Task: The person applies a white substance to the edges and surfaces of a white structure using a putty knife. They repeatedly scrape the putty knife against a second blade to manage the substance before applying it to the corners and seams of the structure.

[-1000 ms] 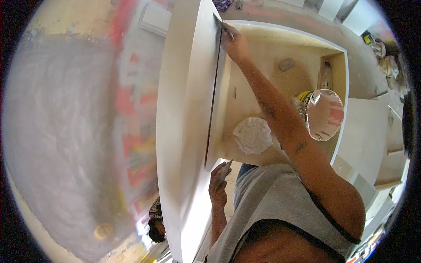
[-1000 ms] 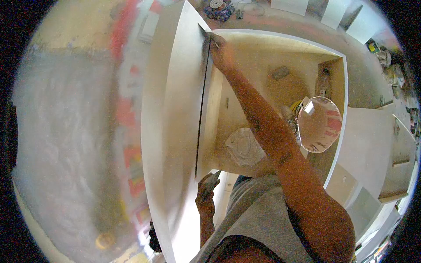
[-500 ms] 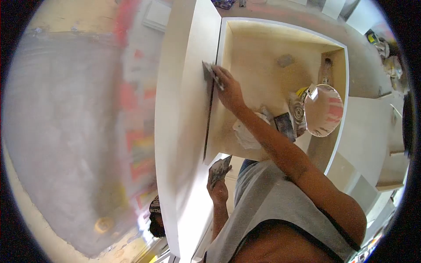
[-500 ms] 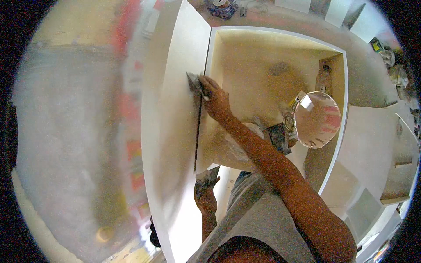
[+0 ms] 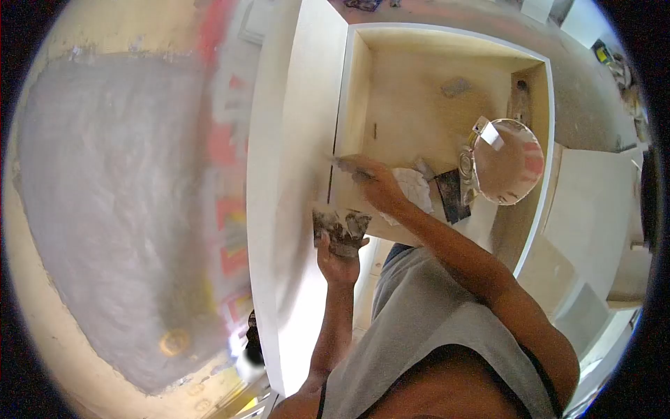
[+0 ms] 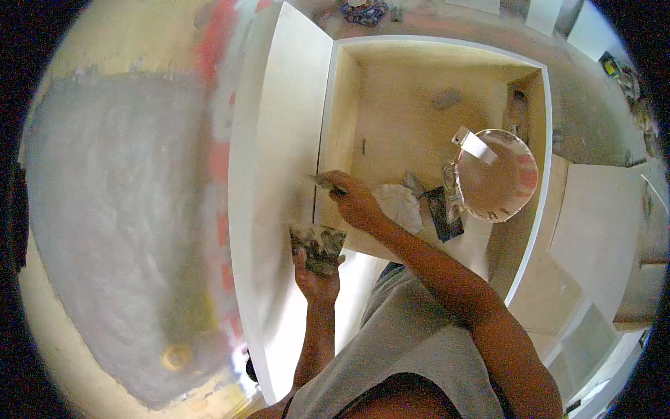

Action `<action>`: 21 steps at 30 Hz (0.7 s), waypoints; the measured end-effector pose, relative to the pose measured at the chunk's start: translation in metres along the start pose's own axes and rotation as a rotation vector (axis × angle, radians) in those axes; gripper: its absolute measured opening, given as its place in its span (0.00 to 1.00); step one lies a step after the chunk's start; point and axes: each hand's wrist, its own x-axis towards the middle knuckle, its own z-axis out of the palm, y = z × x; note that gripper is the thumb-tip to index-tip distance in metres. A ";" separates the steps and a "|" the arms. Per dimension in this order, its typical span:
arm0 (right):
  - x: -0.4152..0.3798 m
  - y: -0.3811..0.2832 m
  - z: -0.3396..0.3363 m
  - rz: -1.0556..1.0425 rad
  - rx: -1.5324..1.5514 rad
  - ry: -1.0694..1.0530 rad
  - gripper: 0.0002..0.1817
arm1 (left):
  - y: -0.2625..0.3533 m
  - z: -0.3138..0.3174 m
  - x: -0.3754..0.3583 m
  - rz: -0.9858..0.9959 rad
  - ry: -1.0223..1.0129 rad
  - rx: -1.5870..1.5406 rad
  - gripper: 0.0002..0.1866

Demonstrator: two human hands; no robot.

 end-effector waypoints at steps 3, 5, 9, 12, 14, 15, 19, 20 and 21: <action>-0.030 -0.043 -0.009 -0.259 0.040 0.072 0.32 | -0.003 -0.004 0.029 -0.071 0.175 0.410 0.20; -0.049 -0.066 -0.011 -0.495 -0.003 -0.065 0.38 | -0.006 -0.011 0.049 -0.189 -0.066 -0.199 0.19; -0.023 -0.033 -0.019 -0.346 -0.184 -0.069 0.35 | 0.024 0.052 0.048 -0.087 -0.009 0.176 0.21; 0.044 -0.014 -0.042 -0.312 -0.361 0.005 0.28 | 0.031 0.028 0.033 -0.014 -0.326 0.255 0.23; 0.113 -0.014 -0.060 -0.286 -0.364 0.412 0.25 | 0.042 0.038 0.033 -0.131 -0.411 0.343 0.18; 0.145 -0.025 -0.070 -0.188 -0.138 0.537 0.25 | 0.041 0.037 0.031 -0.130 -0.408 0.341 0.18; 0.255 -0.013 -0.129 -0.431 -0.275 0.793 0.26 | 0.043 0.023 0.026 -0.048 -0.298 0.193 0.11; 0.266 -0.012 -0.135 -0.444 -0.350 0.805 0.27 | 0.043 0.021 0.019 -0.098 -0.177 0.208 0.12; 0.272 -0.011 -0.136 -0.456 -0.429 0.813 0.27 | 0.045 0.016 0.010 -0.150 -0.052 0.218 0.12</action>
